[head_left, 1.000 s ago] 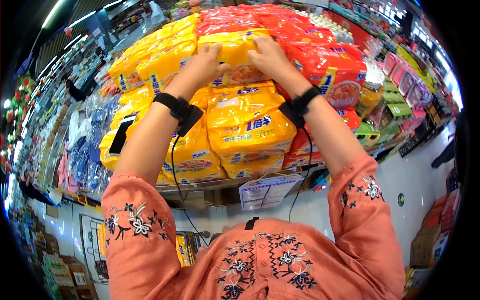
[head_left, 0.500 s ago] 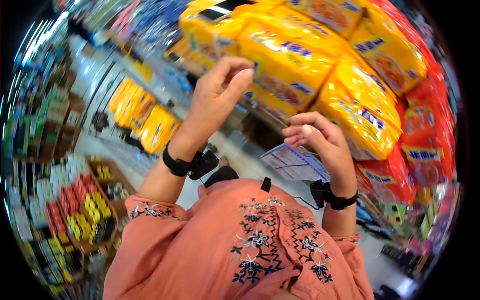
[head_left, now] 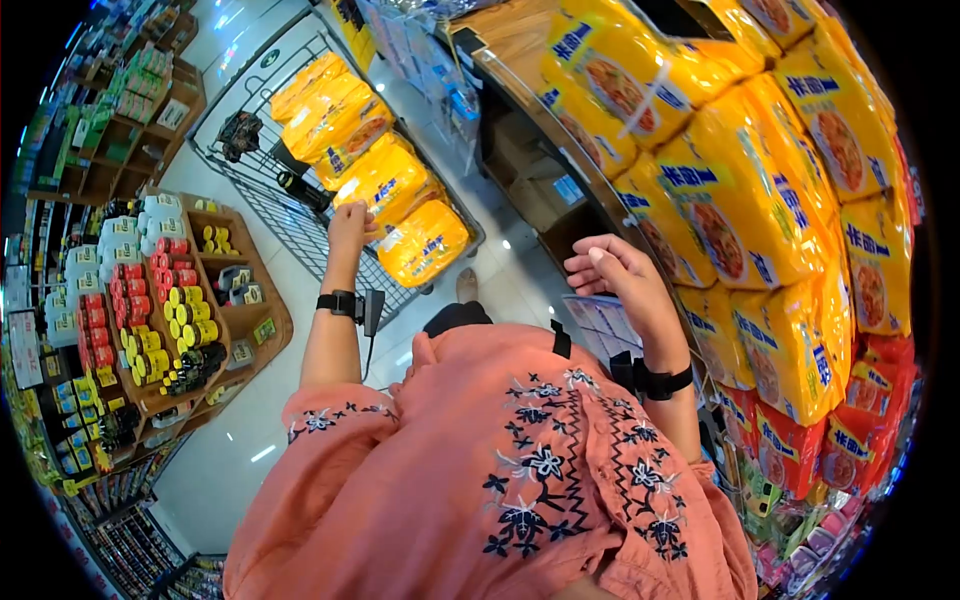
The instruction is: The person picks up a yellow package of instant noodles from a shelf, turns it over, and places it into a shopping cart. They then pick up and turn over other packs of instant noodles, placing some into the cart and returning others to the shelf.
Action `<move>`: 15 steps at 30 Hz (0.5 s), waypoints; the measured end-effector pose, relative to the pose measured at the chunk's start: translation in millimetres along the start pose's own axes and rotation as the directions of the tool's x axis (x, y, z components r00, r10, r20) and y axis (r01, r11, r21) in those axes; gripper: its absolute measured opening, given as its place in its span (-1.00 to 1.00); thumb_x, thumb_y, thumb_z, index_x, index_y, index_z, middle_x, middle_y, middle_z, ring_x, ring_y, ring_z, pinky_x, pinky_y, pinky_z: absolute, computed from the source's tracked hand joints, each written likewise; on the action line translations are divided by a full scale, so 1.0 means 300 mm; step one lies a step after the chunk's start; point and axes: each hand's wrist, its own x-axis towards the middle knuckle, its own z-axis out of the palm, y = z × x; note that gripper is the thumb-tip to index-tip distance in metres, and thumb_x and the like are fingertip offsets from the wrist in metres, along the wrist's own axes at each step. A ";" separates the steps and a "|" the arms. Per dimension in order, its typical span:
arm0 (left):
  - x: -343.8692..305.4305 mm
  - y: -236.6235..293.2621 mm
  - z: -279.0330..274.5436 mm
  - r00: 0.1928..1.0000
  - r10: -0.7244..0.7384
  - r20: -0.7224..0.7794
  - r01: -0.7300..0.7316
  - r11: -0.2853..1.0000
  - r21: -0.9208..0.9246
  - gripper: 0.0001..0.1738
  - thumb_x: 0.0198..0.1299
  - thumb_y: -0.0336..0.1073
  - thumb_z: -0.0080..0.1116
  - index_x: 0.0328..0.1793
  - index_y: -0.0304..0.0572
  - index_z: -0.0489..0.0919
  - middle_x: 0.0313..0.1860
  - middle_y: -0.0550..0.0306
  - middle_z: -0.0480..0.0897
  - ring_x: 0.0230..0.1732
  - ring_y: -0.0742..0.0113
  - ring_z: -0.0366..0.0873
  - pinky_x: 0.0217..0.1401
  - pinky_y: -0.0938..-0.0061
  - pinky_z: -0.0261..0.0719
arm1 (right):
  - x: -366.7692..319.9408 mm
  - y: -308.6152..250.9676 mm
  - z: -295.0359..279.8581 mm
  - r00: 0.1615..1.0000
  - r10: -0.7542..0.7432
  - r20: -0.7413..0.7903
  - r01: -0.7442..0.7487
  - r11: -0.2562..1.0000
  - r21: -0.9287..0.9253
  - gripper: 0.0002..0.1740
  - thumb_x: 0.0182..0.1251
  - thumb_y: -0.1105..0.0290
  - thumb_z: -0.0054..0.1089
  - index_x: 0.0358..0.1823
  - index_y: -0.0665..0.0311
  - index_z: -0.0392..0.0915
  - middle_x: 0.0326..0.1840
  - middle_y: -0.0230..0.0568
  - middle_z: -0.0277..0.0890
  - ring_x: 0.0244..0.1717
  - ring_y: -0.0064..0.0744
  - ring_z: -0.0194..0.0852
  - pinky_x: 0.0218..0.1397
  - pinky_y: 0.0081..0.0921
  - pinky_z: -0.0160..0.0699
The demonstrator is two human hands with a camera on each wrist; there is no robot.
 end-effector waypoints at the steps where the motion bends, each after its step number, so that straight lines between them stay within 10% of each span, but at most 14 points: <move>1: 0.029 -0.009 -0.025 1.000 -0.015 -0.023 0.015 1.000 -0.025 -0.59 0.46 0.02 0.09 0.06 -0.21 0.56 -0.24 0.21 0.64 -0.27 0.46 0.66 -0.26 0.53 0.63 | 0.029 -0.002 0.015 1.000 0.020 -0.007 -0.020 1.000 0.004 -0.61 0.59 0.19 0.06 0.19 0.37 0.52 0.00 -0.14 0.65 -0.07 -0.42 0.64 0.01 -0.46 0.64; 8: 0.361 -0.002 -0.169 0.972 0.154 -0.179 -0.168 0.984 -0.066 -0.69 0.48 -0.08 0.09 0.01 -0.19 0.52 -0.26 0.24 0.57 -0.29 0.53 0.56 -0.37 0.60 0.52 | 0.264 -0.012 0.137 0.993 0.119 -0.010 -0.119 0.993 0.023 -0.62 0.58 0.22 0.06 0.17 0.39 0.53 -0.02 -0.14 0.64 -0.10 -0.44 0.63 -0.01 -0.47 0.64; 15: 0.735 0.059 -0.325 0.820 0.391 -0.417 -0.390 0.916 0.092 -0.41 0.47 -0.04 0.12 0.27 -0.55 0.46 0.07 -0.13 0.66 0.06 0.11 0.63 0.21 0.33 0.53 | 0.480 -0.041 0.290 0.974 0.214 0.071 -0.212 0.977 -0.034 -0.64 0.60 0.21 0.04 0.15 0.37 0.52 -0.04 -0.16 0.66 -0.10 -0.44 0.66 -0.04 -0.49 0.66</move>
